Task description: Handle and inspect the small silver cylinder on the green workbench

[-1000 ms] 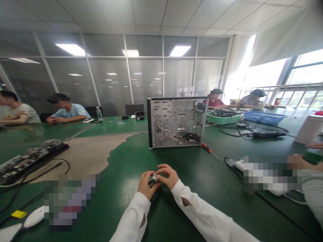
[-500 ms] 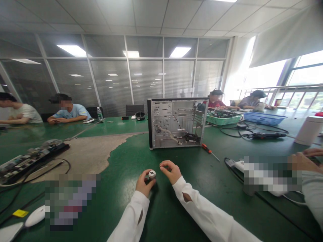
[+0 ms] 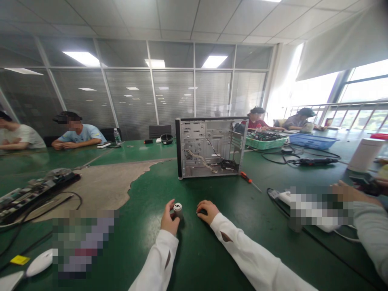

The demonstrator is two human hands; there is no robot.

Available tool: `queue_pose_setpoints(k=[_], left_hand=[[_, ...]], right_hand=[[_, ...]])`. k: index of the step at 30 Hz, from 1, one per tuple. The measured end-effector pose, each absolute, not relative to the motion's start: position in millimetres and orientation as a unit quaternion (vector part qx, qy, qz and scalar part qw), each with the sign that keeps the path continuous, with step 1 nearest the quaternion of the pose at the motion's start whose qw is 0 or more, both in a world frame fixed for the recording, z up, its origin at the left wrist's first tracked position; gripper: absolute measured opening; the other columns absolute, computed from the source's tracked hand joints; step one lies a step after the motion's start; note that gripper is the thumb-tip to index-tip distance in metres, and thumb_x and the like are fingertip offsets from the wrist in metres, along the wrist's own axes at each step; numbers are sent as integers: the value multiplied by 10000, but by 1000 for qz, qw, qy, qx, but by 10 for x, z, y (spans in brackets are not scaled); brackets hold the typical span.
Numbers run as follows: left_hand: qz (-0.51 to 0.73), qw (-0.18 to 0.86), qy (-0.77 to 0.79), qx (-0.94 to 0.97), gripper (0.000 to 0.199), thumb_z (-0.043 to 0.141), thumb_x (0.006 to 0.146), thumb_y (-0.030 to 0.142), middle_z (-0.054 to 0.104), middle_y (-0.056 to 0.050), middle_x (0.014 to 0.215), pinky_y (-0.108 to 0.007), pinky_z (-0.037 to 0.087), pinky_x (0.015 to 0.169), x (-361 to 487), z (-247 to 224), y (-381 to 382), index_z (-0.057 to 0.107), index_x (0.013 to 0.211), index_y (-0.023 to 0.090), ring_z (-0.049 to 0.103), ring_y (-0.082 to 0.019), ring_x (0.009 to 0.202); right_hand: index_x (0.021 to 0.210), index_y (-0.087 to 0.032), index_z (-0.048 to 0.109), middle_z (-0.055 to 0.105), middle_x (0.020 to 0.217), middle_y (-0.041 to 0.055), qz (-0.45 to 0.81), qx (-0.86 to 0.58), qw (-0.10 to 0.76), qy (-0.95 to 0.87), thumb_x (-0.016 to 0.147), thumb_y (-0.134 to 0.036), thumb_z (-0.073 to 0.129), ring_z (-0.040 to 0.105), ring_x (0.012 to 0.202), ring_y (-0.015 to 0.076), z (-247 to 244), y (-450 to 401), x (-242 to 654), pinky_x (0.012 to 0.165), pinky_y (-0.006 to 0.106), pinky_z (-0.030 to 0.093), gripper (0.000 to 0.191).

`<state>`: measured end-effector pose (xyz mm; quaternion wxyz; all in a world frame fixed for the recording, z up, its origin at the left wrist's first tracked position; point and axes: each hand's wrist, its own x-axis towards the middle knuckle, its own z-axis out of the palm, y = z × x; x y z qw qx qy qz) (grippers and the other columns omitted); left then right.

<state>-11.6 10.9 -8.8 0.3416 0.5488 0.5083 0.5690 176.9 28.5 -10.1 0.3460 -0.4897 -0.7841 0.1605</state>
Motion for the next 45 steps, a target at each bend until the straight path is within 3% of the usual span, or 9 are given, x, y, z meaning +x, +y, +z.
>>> queue_pose_setpoints(k=[8, 35, 45], left_hand=[[566, 362, 526, 522, 595, 362, 484, -68, 538, -69, 951, -243, 427, 725, -119, -57, 105, 433, 1033, 148, 528, -141, 865], [577, 377, 509, 515, 534, 345, 472, -90, 576, -59, 942, -257, 432, 753, -142, -73, 109, 504, 924, 144, 550, -142, 863], [584, 354, 533, 500, 555, 358, 503, -103, 570, -64, 883, -283, 433, 745, -154, -87, 127, 457, 986, 150, 556, -137, 817]], right_hand=[[916, -254, 511, 525, 994, 13, 63, -513, 250, -819, 711, -199, 437, 428, 926, 172, -43, 104, 1866, 729, 309, 300, 225], [894, -232, 516, 525, 964, 26, 44, -510, 249, -822, 689, -170, 429, 421, 903, 173, -32, 106, 1829, 721, 294, 292, 231], [908, -232, 514, 524, 972, 31, 45, -513, 254, -819, 679, -167, 422, 420, 914, 183, -22, 100, 1825, 734, 300, 291, 256]])
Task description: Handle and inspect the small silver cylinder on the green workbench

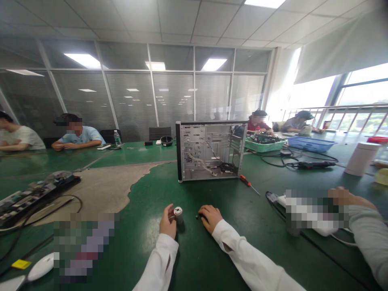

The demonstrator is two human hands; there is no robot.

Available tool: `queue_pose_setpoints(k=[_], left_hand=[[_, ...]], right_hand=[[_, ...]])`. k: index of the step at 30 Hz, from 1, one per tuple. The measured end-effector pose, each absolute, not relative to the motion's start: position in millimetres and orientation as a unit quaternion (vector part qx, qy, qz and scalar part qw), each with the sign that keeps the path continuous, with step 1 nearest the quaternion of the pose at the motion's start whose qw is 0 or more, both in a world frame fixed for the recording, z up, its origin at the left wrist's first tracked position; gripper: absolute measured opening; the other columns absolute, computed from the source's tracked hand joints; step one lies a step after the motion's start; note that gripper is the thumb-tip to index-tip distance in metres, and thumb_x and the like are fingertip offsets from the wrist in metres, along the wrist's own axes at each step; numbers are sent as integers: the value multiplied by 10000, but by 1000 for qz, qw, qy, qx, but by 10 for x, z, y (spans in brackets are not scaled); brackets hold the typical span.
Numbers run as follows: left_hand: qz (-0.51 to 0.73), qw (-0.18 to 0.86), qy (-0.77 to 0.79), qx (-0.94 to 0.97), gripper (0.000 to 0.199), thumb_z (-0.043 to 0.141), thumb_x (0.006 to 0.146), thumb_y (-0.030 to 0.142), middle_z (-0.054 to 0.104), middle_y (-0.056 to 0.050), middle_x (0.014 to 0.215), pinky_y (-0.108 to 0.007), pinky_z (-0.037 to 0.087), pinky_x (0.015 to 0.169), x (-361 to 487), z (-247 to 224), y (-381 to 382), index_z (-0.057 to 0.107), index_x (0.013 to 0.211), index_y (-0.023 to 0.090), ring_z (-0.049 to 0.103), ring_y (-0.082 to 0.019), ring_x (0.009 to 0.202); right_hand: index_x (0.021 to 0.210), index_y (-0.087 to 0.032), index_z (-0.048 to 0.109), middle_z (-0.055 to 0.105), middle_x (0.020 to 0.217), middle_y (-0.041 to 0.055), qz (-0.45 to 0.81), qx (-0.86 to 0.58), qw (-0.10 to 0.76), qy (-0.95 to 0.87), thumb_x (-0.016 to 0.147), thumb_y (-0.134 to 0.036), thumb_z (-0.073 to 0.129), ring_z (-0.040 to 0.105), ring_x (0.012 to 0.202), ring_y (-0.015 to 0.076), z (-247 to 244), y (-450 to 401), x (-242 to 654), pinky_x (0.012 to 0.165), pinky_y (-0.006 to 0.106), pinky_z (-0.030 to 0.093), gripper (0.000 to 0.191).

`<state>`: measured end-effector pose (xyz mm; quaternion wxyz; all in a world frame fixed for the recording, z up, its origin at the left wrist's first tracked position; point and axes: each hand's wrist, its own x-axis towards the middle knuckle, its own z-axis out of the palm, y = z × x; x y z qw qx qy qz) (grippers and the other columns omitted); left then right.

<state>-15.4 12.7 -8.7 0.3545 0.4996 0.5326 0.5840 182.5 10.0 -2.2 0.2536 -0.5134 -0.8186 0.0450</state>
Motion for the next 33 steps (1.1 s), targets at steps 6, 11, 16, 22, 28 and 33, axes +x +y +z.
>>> queue_pose_setpoints(k=[6, 11, 16, 22, 28, 33], left_hand=[[591, 363, 529, 489, 552, 351, 491, -118, 586, -46, 874, -259, 440, 737, -139, -75, 126, 487, 947, 161, 567, -124, 803], [586, 362, 527, 498, 542, 338, 489, -120, 586, -54, 887, -266, 437, 740, -140, -83, 139, 495, 926, 160, 567, -125, 805], [580, 366, 529, 500, 517, 337, 485, -101, 598, -67, 880, -273, 434, 738, -128, -35, 114, 506, 913, 135, 569, -136, 803], [560, 363, 526, 527, 466, 365, 496, -58, 614, -61, 839, -287, 436, 718, -133, -42, 109, 531, 885, 137, 572, -149, 775], [550, 397, 507, 532, 451, 372, 505, -22, 609, -27, 736, -262, 444, 652, -128, -86, 118, 507, 901, 147, 575, -135, 701], [536, 458, 481, 521, 448, 374, 495, -6, 592, -9, 667, -210, 448, 525, -63, -28, 59, 475, 905, 142, 574, -118, 606]], right_hand=[[968, -212, 495, 515, 995, 48, 56, -529, 265, -804, 581, -75, 420, 426, 923, 187, -43, 138, 1842, 731, 294, 322, 417], [959, -190, 507, 516, 982, 59, 58, -514, 298, -802, 545, -43, 389, 430, 918, 189, -49, 151, 1851, 738, 301, 348, 455], [943, -165, 512, 517, 966, 65, 58, -486, 335, -805, 544, -35, 374, 440, 903, 183, -52, 155, 1835, 761, 311, 362, 442], [1034, -168, 439, 544, 889, 53, 60, -428, 435, -790, 596, -34, 360, 473, 854, 162, -4, 107, 1832, 787, 319, 371, 465], [1089, -195, 394, 522, 899, 52, 83, -374, 473, -793, 672, -78, 375, 484, 825, 146, 121, -77, 1734, 770, 308, 396, 433], [1152, -176, 340, 467, 1021, 90, 119, -347, 429, -825, 680, -203, 471, 457, 899, 173, 202, -256, 1589, 765, 323, 415, 490]])
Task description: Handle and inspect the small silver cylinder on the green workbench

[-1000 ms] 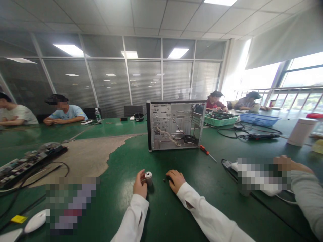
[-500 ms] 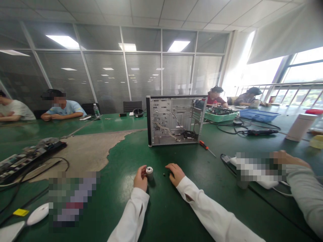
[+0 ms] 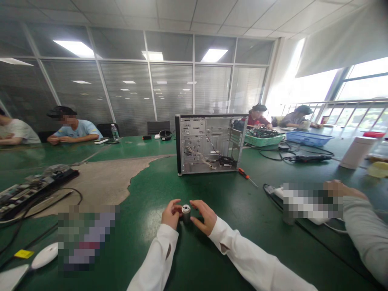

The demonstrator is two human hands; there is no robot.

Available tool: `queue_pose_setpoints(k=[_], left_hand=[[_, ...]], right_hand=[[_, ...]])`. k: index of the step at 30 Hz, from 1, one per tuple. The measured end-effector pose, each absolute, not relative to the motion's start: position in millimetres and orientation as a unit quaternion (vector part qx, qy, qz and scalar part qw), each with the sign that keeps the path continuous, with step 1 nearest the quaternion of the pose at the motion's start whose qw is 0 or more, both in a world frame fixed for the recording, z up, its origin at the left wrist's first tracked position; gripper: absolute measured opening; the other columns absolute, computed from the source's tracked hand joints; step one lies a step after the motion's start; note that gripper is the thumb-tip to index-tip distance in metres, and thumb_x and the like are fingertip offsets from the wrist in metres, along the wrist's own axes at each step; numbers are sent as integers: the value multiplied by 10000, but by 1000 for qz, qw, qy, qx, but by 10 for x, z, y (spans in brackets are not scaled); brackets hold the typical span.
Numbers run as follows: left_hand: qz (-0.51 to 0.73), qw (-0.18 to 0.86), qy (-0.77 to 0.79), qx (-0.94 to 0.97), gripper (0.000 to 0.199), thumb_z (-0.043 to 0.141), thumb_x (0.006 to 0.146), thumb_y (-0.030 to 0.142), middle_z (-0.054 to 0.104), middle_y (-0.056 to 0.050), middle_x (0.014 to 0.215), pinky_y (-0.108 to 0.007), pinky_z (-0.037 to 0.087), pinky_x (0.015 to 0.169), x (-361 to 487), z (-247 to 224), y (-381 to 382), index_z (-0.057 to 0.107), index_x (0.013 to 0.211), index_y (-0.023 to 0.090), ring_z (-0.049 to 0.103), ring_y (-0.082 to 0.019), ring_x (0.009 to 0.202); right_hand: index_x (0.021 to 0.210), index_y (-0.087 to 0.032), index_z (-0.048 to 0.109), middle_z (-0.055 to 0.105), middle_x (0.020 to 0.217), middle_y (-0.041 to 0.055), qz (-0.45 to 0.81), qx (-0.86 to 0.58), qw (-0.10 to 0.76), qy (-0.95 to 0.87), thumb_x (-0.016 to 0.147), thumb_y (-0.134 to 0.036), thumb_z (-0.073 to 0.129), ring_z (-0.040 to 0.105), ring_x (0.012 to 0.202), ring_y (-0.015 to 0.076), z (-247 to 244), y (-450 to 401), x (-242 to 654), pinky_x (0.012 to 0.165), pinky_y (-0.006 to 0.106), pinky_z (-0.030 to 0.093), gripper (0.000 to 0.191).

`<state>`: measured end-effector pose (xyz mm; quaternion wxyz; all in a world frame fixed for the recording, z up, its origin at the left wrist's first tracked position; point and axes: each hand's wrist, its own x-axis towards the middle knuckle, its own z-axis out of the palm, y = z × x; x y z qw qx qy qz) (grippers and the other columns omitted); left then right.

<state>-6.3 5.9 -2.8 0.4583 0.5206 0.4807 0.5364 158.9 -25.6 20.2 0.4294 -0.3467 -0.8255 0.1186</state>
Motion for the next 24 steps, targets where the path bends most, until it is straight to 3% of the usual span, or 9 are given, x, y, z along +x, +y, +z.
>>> queue_pose_setpoints(k=[3, 7, 14, 20, 24], left_hand=[[521, 491, 468, 518, 451, 381, 500, 12, 575, 8, 650, -207, 450, 468, -22, 49, -9, 449, 925, 148, 570, -107, 515], [494, 498, 457, 547, 457, 396, 503, 26, 573, 8, 680, -194, 426, 414, -1, 107, -62, 437, 941, 148, 544, -83, 427], [512, 502, 443, 537, 420, 389, 502, 63, 562, 3, 675, -192, 403, 430, -20, 37, 5, 444, 912, 138, 567, -101, 484], [539, 485, 458, 514, 384, 419, 499, 128, 562, 0, 638, -210, 393, 419, -12, -31, 71, 470, 880, 131, 556, -112, 466], [543, 481, 465, 508, 371, 431, 496, 150, 565, -2, 624, -220, 393, 426, 4, -57, 101, 480, 863, 135, 553, -117, 463]], right_hand=[[1124, -188, 389, 466, 1032, 87, 116, -337, 400, -844, 692, -231, 480, 432, 953, 181, 278, -362, 1538, 804, 325, 393, 443], [1039, -197, 462, 505, 948, 67, 132, -333, 398, -845, 693, -214, 480, 465, 890, 157, 390, -515, 1548, 787, 294, 399, 347], [998, -185, 477, 509, 929, 72, 116, -374, 413, -822, 683, -211, 475, 482, 865, 154, 344, -843, 1922, 755, 274, 414, 317], [999, -184, 475, 529, 941, 85, -18, -517, 397, -758, 715, -267, 455, 501, 876, 178, 117, -1150, 2815, 753, 303, 425, 297], [1046, -175, 445, 552, 907, 73, -128, -647, 395, -640, 682, -377, 486, 538, 779, 180, -93, -1310, 3532, 692, 312, 451, 418]])
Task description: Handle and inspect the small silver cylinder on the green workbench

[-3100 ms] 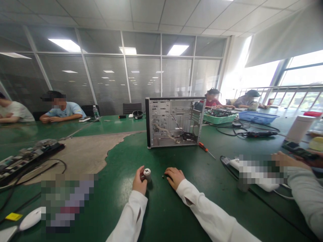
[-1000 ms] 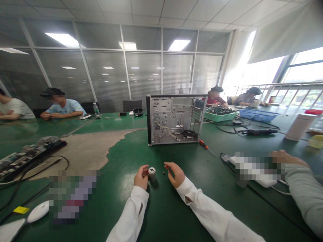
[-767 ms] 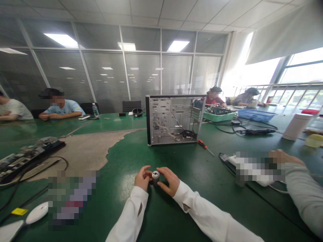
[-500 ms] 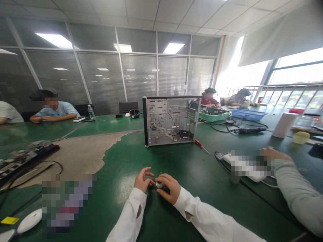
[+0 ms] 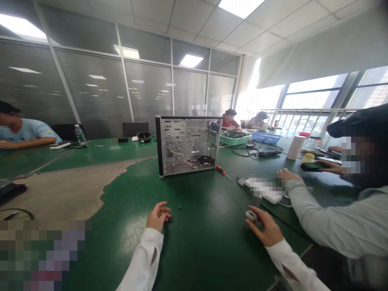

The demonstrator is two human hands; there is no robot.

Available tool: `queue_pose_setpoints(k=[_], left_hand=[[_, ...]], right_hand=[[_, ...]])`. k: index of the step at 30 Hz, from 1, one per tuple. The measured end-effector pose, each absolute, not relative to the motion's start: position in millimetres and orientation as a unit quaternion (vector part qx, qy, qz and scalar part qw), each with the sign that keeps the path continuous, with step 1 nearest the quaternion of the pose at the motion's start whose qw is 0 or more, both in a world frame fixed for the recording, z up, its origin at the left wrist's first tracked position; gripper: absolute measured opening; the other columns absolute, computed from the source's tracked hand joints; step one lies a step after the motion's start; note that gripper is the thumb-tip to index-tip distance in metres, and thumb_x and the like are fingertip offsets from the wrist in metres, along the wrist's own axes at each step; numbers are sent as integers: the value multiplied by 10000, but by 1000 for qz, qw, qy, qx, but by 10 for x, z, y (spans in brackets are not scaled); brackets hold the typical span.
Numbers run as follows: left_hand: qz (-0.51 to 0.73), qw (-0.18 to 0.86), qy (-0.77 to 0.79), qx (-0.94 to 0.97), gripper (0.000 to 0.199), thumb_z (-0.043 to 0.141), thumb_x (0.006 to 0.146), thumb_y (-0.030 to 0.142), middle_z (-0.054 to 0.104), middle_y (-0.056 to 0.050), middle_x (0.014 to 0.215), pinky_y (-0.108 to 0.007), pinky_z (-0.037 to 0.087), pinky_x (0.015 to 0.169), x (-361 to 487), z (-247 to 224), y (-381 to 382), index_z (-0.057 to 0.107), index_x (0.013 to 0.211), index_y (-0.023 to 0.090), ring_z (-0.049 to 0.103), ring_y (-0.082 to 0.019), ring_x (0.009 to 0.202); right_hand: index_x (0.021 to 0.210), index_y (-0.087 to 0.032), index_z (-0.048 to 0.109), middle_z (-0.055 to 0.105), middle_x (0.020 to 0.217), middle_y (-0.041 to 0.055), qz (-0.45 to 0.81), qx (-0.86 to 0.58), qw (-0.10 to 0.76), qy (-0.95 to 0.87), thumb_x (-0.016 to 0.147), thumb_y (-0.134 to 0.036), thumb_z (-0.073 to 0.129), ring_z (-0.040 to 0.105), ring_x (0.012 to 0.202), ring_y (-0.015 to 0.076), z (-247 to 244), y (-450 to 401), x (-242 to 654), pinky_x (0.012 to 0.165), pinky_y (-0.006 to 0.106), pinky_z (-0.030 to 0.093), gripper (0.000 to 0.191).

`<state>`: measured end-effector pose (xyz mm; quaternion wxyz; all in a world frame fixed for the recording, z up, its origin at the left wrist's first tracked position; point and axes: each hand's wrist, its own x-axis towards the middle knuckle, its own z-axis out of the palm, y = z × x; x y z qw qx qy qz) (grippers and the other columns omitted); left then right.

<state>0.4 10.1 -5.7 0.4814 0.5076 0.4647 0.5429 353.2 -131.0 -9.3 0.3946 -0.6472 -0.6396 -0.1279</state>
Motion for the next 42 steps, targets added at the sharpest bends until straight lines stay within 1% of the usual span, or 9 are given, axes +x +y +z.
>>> queue_pose_setpoints(k=[5, 10, 14, 19, 23, 27, 34, 38, 42], left_hand=[[540, 483, 469, 506, 375, 429, 488, 157, 566, 2, 613, -219, 390, 421, 4, -48, 98, 487, 858, 134, 552, -117, 456], [550, 480, 464, 502, 359, 430, 502, 148, 566, 1, 603, -217, 396, 420, -2, -65, 95, 490, 855, 127, 554, -115, 455], [541, 485, 463, 507, 343, 430, 513, 129, 565, 1, 616, -215, 404, 427, -23, -39, 77, 484, 851, 126, 557, -112, 464], [522, 502, 460, 514, 352, 428, 511, 112, 561, 5, 623, -221, 410, 454, -44, -3, 54, 475, 860, 125, 561, -113, 484], [542, 484, 469, 503, 362, 414, 502, 132, 558, 9, 604, -217, 394, 434, -22, -35, 64, 479, 858, 124, 547, -106, 455], [552, 476, 470, 498, 357, 413, 501, 150, 560, 5, 599, -215, 387, 425, -4, -55, 76, 486, 850, 125, 542, -104, 446], [545, 480, 468, 504, 357, 408, 507, 129, 555, 5, 613, -214, 392, 435, -12, -50, 91, 477, 857, 127, 546, -103, 458], [545, 482, 469, 501, 355, 408, 509, 122, 553, 7, 613, -206, 391, 428, -11, -56, 89, 478, 857, 125, 547, -99, 457], [547, 479, 463, 506, 354, 406, 507, 117, 556, 5, 611, -202, 387, 419, -12, -79, 90, 483, 853, 122, 543, -97, 450]], right_hand=[[1071, -142, 414, 548, 883, 77, -175, -735, 417, -505, 658, -463, 467, 540, 656, 159, -227, -1386, 4133, 593, 290, 456, 526], [988, -121, 485, 475, 1002, 140, -344, -667, 445, -489, 668, -374, 491, 480, 866, 242, -102, -1284, 4002, 726, 385, 397, 409], [1004, -181, 469, 465, 1031, 96, -206, -585, 373, -690, 728, -253, 407, 446, 957, 204, 12, -1097, 3240, 786, 347, 380, 292], [1174, -214, 330, 394, 1158, 91, -38, -511, 211, -833, 733, -168, 365, 399, 1014, 180, 123, -741, 2190, 807, 323, 352, 445], [1165, -257, 350, 389, 1189, 78, -35, -480, 221, -848, 721, -128, 387, 397, 1004, 199, 91, -322, 1761, 784, 346, 351, 464], [952, -227, 537, 551, 960, 49, -39, -432, 253, -865, 737, -99, 375, 448, 898, 163, -39, -34, 1662, 743, 294, 380, 298], [803, -196, 560, 566, 820, 39, -66, -406, 269, -871, 763, -97, 318, 474, 744, 129, -34, -391, 1986, 686, 254, 402, 264], [888, -199, 537, 561, 859, 52, -130, -493, 222, -831, 764, -116, 312, 492, 774, 152, 31, -740, 2588, 688, 283, 401, 269], [901, -168, 536, 572, 873, 81, -236, -602, 231, -727, 768, -193, 339, 525, 777, 168, 40, -943, 3533, 675, 281, 412, 239]])
